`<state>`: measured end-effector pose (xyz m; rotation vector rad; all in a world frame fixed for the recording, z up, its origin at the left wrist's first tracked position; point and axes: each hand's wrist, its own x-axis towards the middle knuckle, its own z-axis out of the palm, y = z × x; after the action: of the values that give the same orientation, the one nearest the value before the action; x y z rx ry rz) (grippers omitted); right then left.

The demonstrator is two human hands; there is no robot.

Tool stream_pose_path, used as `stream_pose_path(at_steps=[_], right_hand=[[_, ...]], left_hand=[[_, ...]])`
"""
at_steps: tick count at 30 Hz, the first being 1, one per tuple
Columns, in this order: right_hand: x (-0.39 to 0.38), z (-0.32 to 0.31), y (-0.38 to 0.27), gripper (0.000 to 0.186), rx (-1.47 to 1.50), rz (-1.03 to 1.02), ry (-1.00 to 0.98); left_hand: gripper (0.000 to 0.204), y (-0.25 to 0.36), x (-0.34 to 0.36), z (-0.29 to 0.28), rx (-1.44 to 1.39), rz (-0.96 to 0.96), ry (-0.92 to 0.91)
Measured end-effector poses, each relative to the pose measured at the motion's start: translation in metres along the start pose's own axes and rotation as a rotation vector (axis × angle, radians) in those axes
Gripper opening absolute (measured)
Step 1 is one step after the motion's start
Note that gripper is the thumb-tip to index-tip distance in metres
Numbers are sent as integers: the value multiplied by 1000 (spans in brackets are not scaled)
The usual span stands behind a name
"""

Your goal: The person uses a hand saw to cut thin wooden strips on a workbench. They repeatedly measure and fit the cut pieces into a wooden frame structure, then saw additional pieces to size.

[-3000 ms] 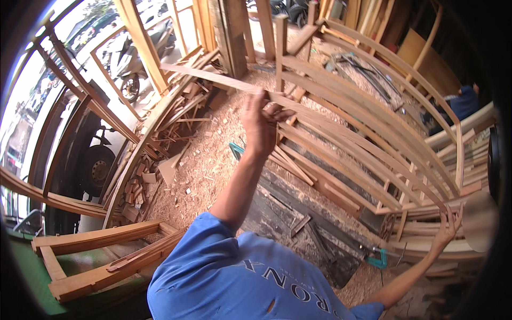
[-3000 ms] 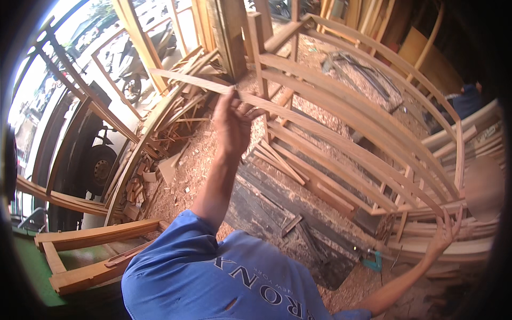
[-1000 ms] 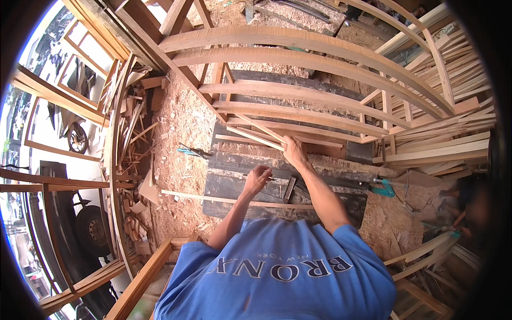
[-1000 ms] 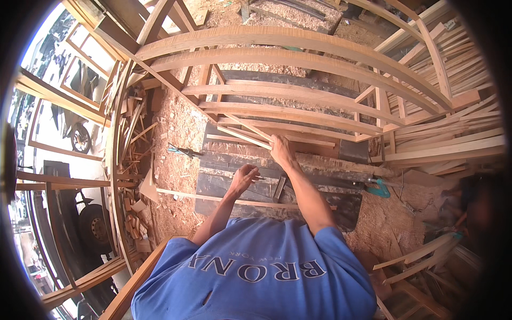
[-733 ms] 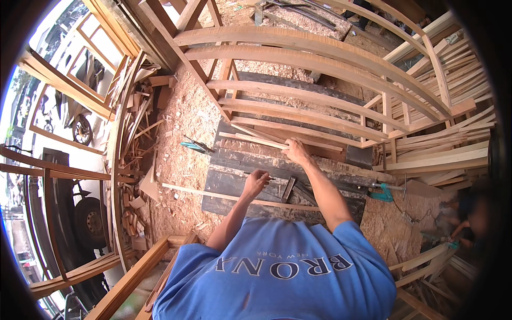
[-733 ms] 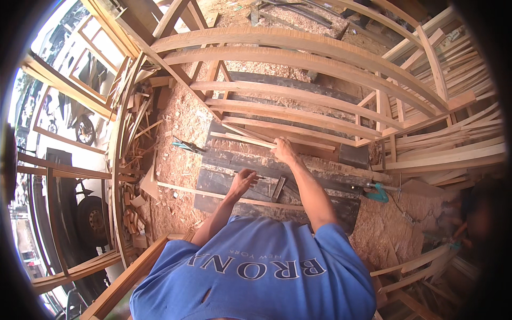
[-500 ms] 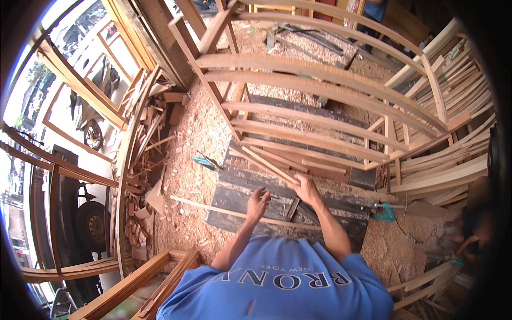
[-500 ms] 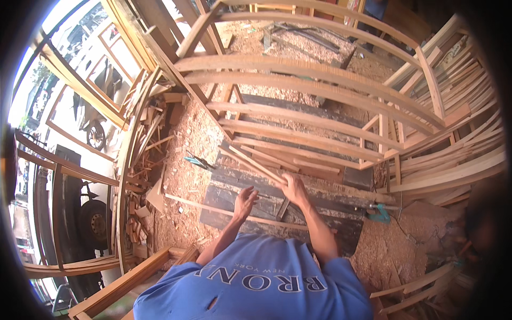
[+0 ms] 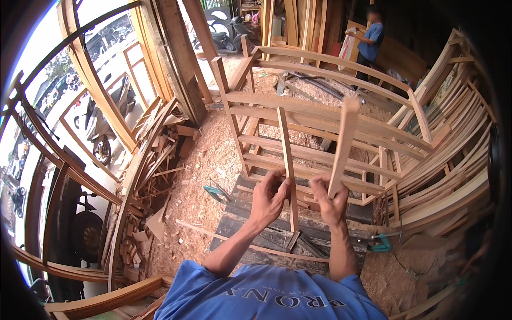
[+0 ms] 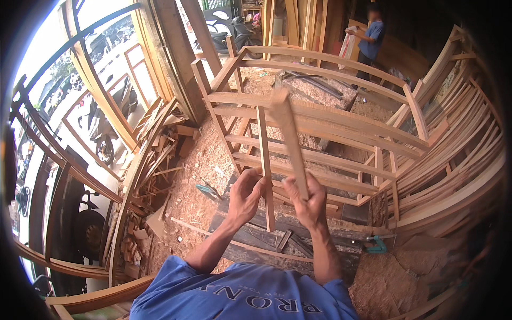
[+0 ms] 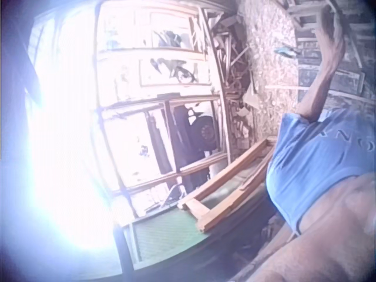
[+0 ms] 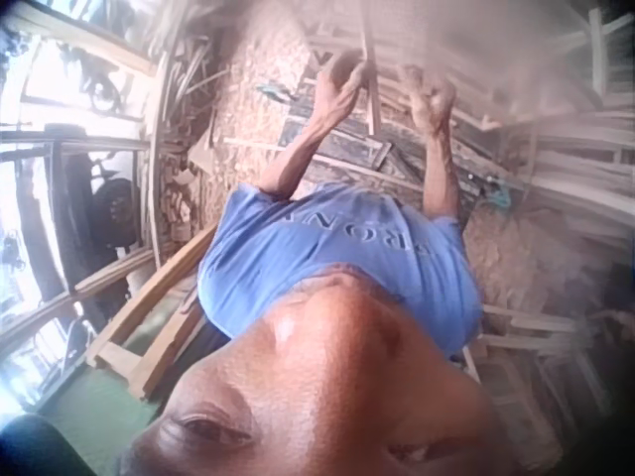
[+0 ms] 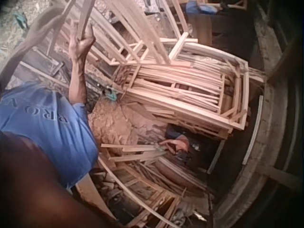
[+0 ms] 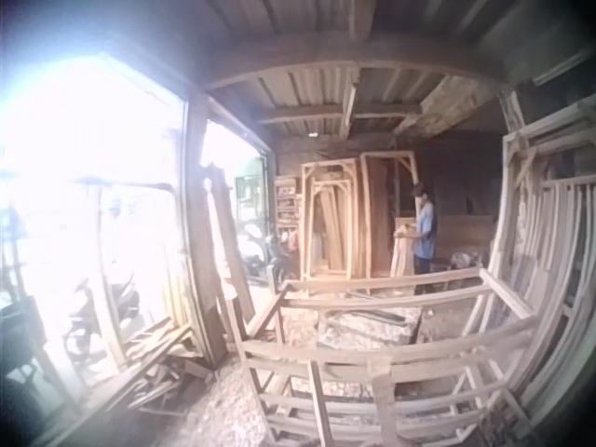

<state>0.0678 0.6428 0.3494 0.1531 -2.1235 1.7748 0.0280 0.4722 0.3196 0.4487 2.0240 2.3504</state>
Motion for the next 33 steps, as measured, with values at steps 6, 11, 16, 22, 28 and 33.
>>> stream_pose_path(at_steps=[6, 11, 16, 22, 28, 33], right_hand=[[116, 9, -62, 38, -463, -14, -128], [92, 38, -55, 43, -132, -111, -365], [68, 44, -64, 55, -496, -35, -166], [63, 47, -70, 60, -282, 26, -14], [140, 49, -83, 48, 139, -51, 32], [282, 72, -86, 25, 201, 84, -20]], left_hand=[[21, 49, -20, -3, -264, -105, -134], [18, 64, -16, -30, -328, -60, -128], [13, 71, -13, -40, -241, -57, -275], [14, 72, -7, -47, -281, 33, -393], [19, 90, 66, -64, -25, 198, -384], [22, 74, 122, -101, -251, 264, -47]])
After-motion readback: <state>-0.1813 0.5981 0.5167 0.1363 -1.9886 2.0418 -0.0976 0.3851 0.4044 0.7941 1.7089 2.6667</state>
